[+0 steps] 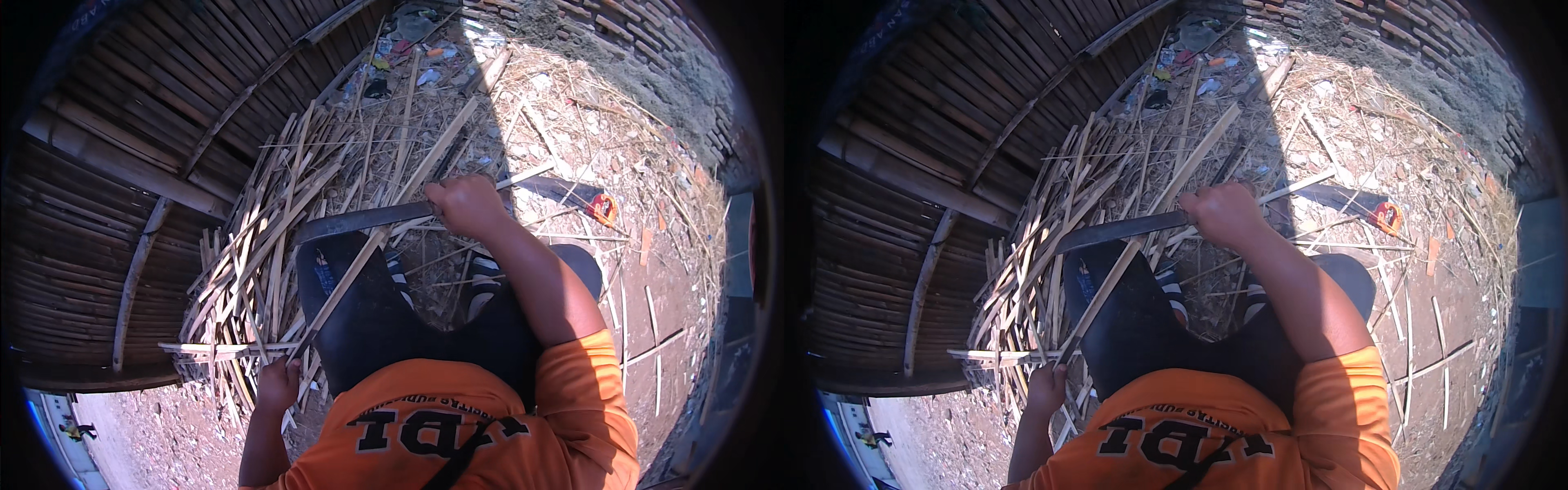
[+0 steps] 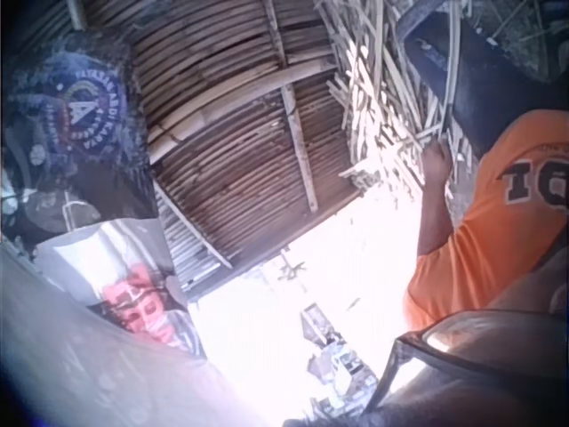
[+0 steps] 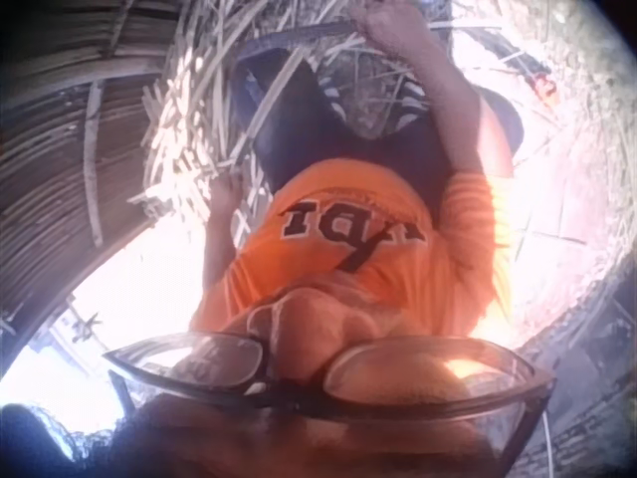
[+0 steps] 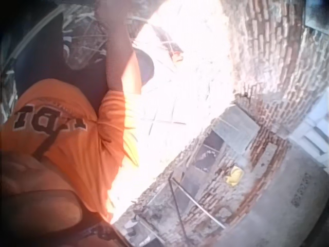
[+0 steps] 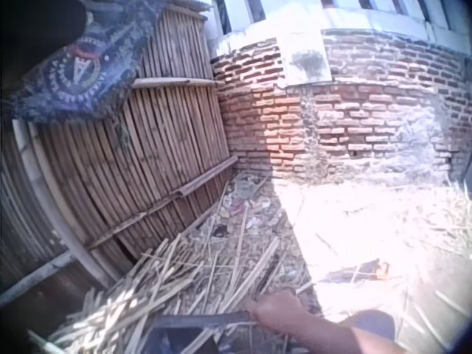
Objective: The person uses a billhook tool to shave and smooth long strips of bamboo, holding the bamboo in one hand and scraping the tool along its surface while sitting on the ground.
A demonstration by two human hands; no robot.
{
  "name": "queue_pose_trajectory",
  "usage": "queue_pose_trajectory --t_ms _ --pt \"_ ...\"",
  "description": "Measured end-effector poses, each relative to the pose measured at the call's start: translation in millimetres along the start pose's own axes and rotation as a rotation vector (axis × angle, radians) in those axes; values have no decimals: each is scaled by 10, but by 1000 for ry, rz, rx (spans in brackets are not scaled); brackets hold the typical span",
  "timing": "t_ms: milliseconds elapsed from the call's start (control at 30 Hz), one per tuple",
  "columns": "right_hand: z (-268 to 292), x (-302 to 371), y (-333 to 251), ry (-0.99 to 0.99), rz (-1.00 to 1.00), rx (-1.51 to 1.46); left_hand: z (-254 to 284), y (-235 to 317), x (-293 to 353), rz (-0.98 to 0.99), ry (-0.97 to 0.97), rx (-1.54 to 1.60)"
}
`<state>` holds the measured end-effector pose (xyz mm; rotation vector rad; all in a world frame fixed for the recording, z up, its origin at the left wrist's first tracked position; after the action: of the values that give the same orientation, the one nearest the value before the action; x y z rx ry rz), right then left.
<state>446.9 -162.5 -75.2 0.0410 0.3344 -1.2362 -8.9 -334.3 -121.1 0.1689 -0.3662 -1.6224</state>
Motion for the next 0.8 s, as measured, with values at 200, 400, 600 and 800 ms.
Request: queue_pose_trajectory --t_ms 200,400,600,800 --pt "-170 107 1367 193 -580 -158 41 -124 -92 24 14 16" --pt "-14 6 689 197 -421 -161 9 -149 51 80 -85 188" --pt "59 41 420 192 -22 21 5 -200 -95 13 -9 44" --pt "-82 196 1477 245 -743 -224 106 -155 -17 -23 -31 59"
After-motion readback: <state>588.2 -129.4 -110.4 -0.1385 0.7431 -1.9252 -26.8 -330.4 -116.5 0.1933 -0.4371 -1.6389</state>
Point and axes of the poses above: each hand's wrist, its own x-axis away from the middle knuckle, its own z-axis out of the back of the hand, y = z × x, the point moved 5 cm from there along -x, towards the middle knuckle, and after that the axes turned 6 degrees about y, right-handed, at the moved point
